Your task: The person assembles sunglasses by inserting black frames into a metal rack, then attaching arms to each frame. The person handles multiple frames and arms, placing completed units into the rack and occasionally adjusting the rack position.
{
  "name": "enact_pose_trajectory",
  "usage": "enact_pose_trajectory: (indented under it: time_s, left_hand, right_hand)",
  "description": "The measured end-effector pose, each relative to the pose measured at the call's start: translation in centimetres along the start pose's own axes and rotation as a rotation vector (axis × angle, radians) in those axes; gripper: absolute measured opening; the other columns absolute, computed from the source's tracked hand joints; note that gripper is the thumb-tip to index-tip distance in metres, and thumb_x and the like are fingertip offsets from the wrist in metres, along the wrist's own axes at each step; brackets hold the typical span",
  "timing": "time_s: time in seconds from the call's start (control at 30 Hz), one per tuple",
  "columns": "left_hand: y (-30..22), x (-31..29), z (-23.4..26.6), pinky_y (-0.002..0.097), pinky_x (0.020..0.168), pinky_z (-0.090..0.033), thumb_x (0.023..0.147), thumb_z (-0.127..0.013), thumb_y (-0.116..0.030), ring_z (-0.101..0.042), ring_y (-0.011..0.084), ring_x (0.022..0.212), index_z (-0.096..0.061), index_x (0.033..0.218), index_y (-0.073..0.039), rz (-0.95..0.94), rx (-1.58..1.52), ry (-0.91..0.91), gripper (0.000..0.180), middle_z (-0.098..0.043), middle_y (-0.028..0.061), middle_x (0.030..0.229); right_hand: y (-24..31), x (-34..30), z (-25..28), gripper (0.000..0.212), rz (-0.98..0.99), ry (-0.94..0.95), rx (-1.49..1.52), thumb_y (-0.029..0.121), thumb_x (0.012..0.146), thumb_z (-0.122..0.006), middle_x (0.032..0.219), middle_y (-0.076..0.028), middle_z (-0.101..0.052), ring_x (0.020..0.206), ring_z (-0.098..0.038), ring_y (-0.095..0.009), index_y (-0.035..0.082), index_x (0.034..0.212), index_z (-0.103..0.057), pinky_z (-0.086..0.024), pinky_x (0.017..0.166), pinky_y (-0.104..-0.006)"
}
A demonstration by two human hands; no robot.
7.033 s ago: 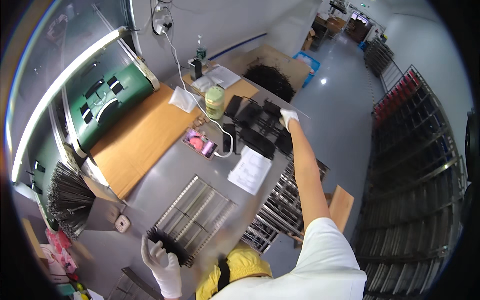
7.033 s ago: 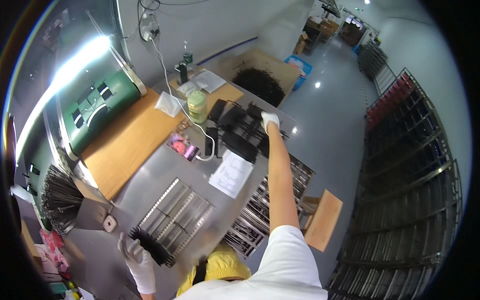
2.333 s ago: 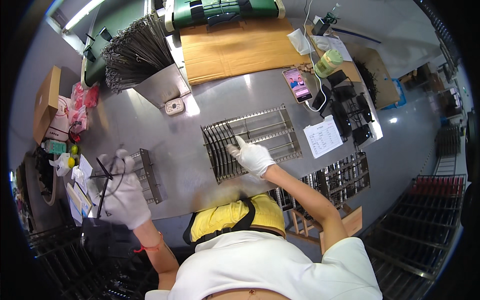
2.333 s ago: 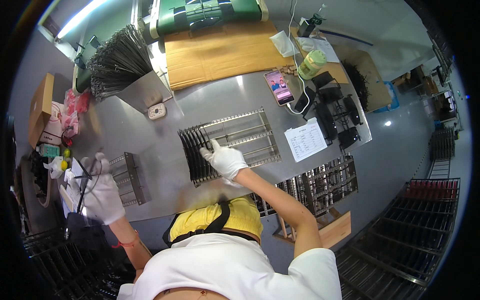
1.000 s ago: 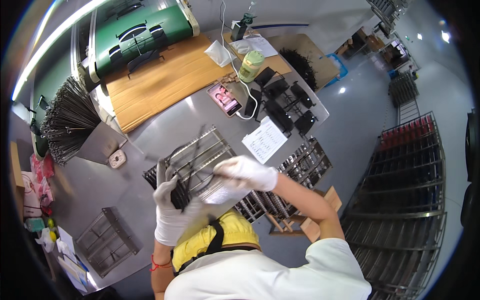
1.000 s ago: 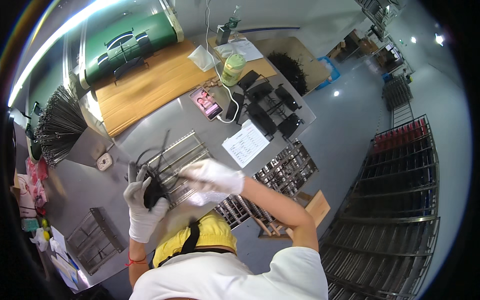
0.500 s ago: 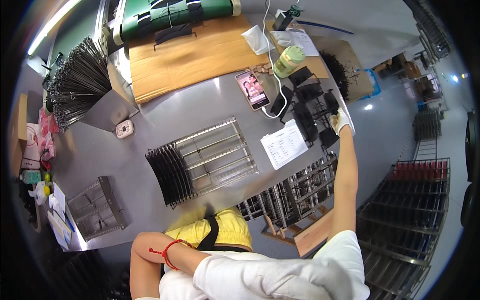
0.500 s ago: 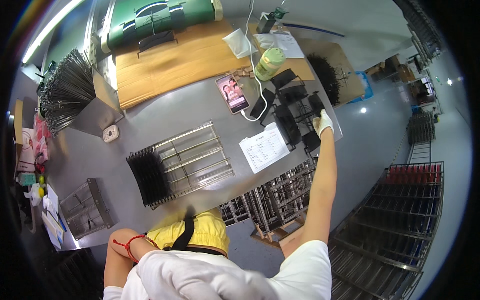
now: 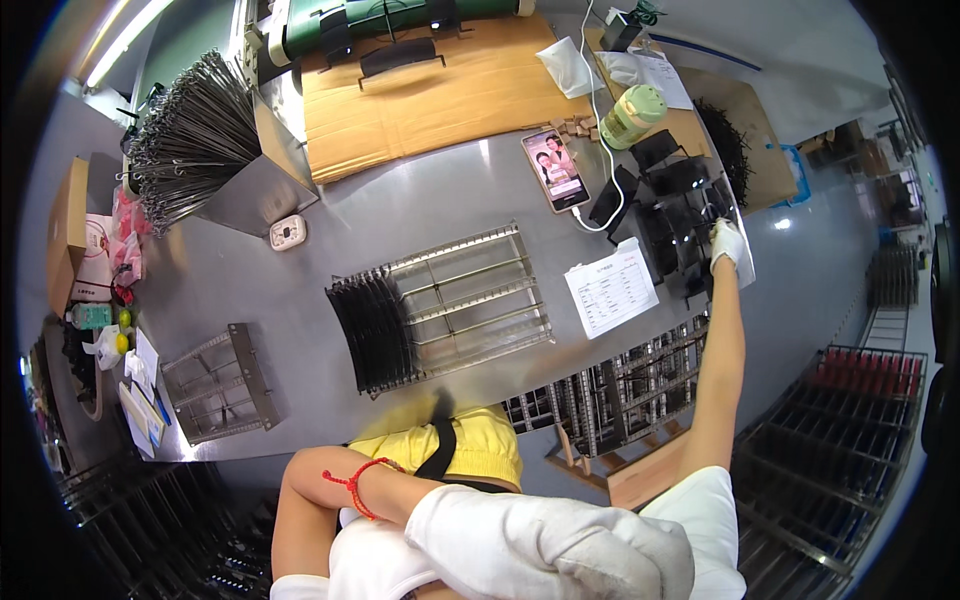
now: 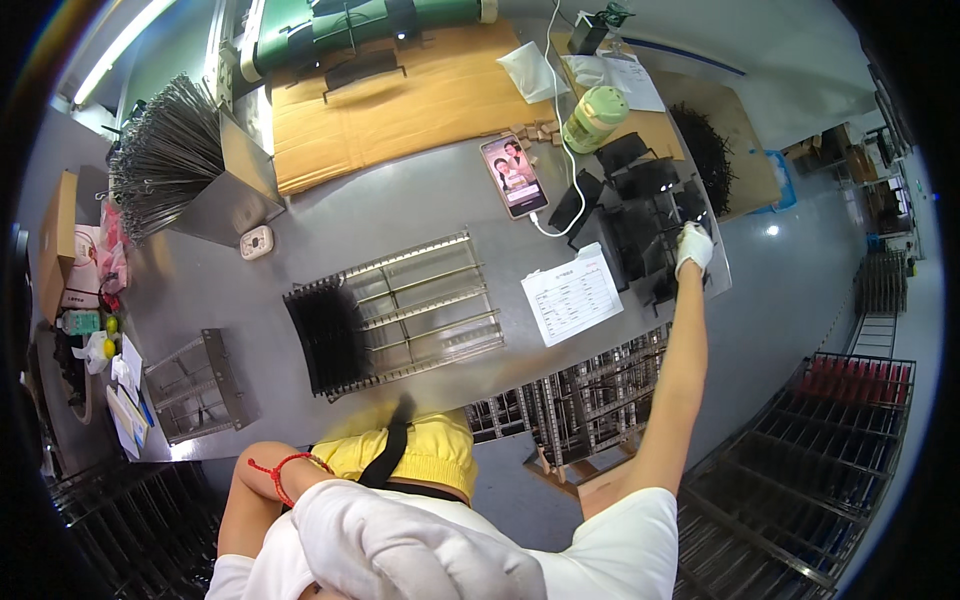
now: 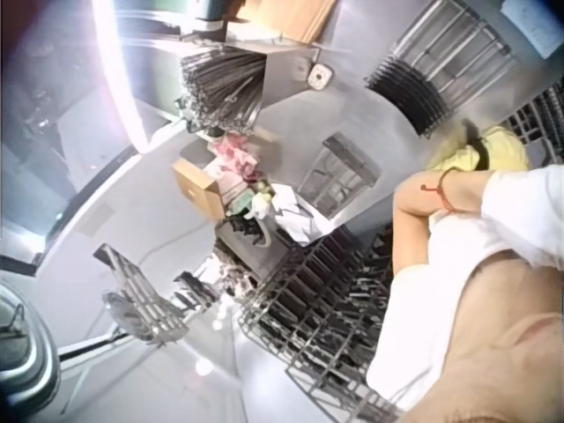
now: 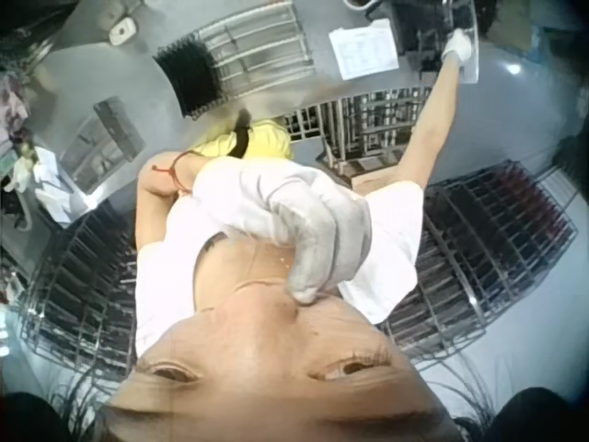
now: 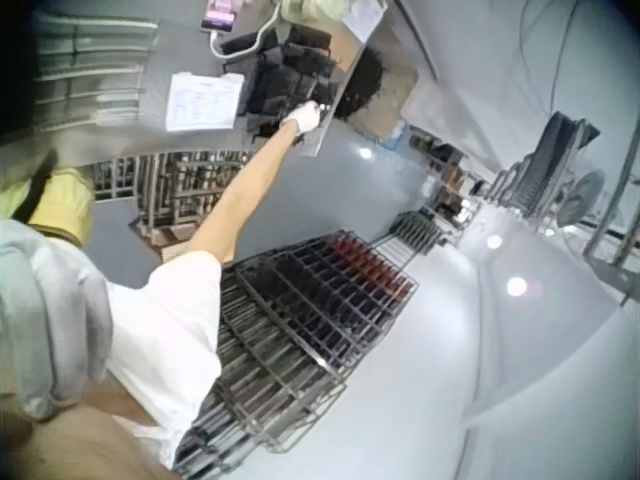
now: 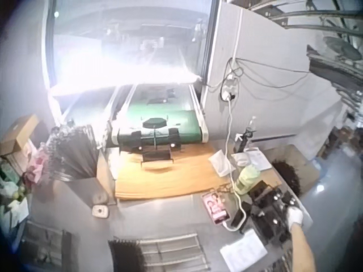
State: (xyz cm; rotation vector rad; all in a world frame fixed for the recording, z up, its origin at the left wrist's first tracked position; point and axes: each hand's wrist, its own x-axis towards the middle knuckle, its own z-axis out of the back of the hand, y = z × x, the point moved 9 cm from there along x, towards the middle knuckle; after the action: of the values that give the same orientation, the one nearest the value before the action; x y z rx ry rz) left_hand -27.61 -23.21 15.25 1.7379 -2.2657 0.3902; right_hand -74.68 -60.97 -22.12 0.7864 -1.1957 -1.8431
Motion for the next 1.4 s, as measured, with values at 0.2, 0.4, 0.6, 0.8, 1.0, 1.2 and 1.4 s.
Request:
enact_pose_trajectory:
  time_s: [0.2, 0.4, 0.6, 0.8, 1.0, 1.2, 1.4]
  left_hand:
    - [-1.4, -1.7, -2.6, 0.0384, 0.076, -0.05, 0.093, -0.057, -0.029, -0.062, 0.0321, 0.078, -0.069, 0.078, 0.004, -0.023, 0.064, 0.13, 0.038, -0.066, 0.0235, 0.091]
    - [-4.4, -5.6, 2.5, 0.0493, 0.092, -0.048, 0.095, -0.048, -0.034, -0.06, 0.0417, 0.1, -0.067, 0.094, 0.005, 0.192, 0.369, 0.279, 0.044, -0.064, 0.0265, 0.099]
    - [-12.8, -9.4, 16.7, 0.0408, 0.104, -0.047, 0.089, -0.067, -0.002, -0.054, 0.0287, 0.123, -0.026, 0.152, -0.021, -0.281, 0.713, -0.462, 0.078, -0.043, 0.0182, 0.145]
    - [-19.2, -11.0, 12.6, 0.0302, 0.073, -0.055, 0.086, -0.049, 0.011, -0.065, 0.0219, 0.087, -0.035, 0.139, -0.009, -0.51, 1.043, -0.49, 0.059, -0.063, 0.0183, 0.114]
    - [-17.0, -12.9, 13.8, 0.0288, 0.074, -0.055, 0.083, -0.052, 0.016, -0.063, 0.0185, 0.092, -0.029, 0.131, -0.012, -0.76, 1.469, -0.692, 0.06, -0.046, 0.0149, 0.131]
    - [-19.0, -14.8, 12.8, 0.0279, 0.069, -0.053, 0.085, -0.053, 0.013, -0.06, 0.0147, 0.085, -0.03, 0.131, -0.014, -0.568, 1.052, -0.909, 0.058, -0.053, 0.0097, 0.119]
    - [-25.4, -19.8, 8.7, 0.0345, 0.064, -0.056, 0.098, -0.053, -0.02, -0.063, 0.035, 0.099, -0.052, 0.136, -0.016, -0.687, 0.713, -0.586, 0.039, -0.056, 0.0239, 0.129]
  right_hand:
    - [12.8, -9.2, 0.7, 0.02, 0.169, 0.057, -0.076, 0.019, 0.1, -0.06, 0.075, 0.003, -0.061, 0.061, -0.051, -0.004, 0.005, 0.108, -0.071, -0.039, 0.054, -0.0207]
    - [24.5, -26.5, -3.6, 0.024, 0.272, 0.175, 0.103, 0.024, 0.1, -0.061, 0.08, 0.004, -0.062, 0.065, -0.055, -0.003, 0.005, 0.11, -0.071, -0.043, 0.058, -0.02]
    - [33.1, -50.7, -15.3, 0.02, 1.155, 0.498, -0.44, 0.022, 0.097, -0.064, 0.086, -0.004, -0.066, 0.08, -0.063, -0.012, 0.005, 0.101, -0.071, -0.052, 0.07, -0.0286]
    - [32.9, -54.2, -19.0, 0.061, 0.808, 0.705, -0.168, 0.008, 0.083, -0.073, 0.129, -0.015, -0.061, 0.112, -0.063, -0.021, 0.003, 0.139, -0.052, -0.054, 0.091, -0.0298]
    - [26.8, -56.9, -23.2, 0.068, 0.813, 0.742, -0.621, 0.028, 0.078, -0.079, 0.108, -0.024, -0.06, 0.093, -0.066, -0.036, 0.015, 0.14, -0.055, -0.056, 0.081, -0.041]
    - [27.0, -62.0, -22.6, 0.058, 1.51, 0.398, -0.667, 0.008, 0.085, -0.06, 0.109, -0.012, -0.051, 0.076, -0.055, -0.022, 0.026, 0.139, -0.054, -0.049, 0.066, -0.0377]
    - [19.7, -53.5, -23.4, 0.063, 0.835, 0.857, -0.19, 0.012, 0.086, -0.064, 0.091, -0.012, -0.067, 0.068, -0.066, -0.028, 0.019, 0.146, -0.047, -0.054, 0.065, -0.0392]
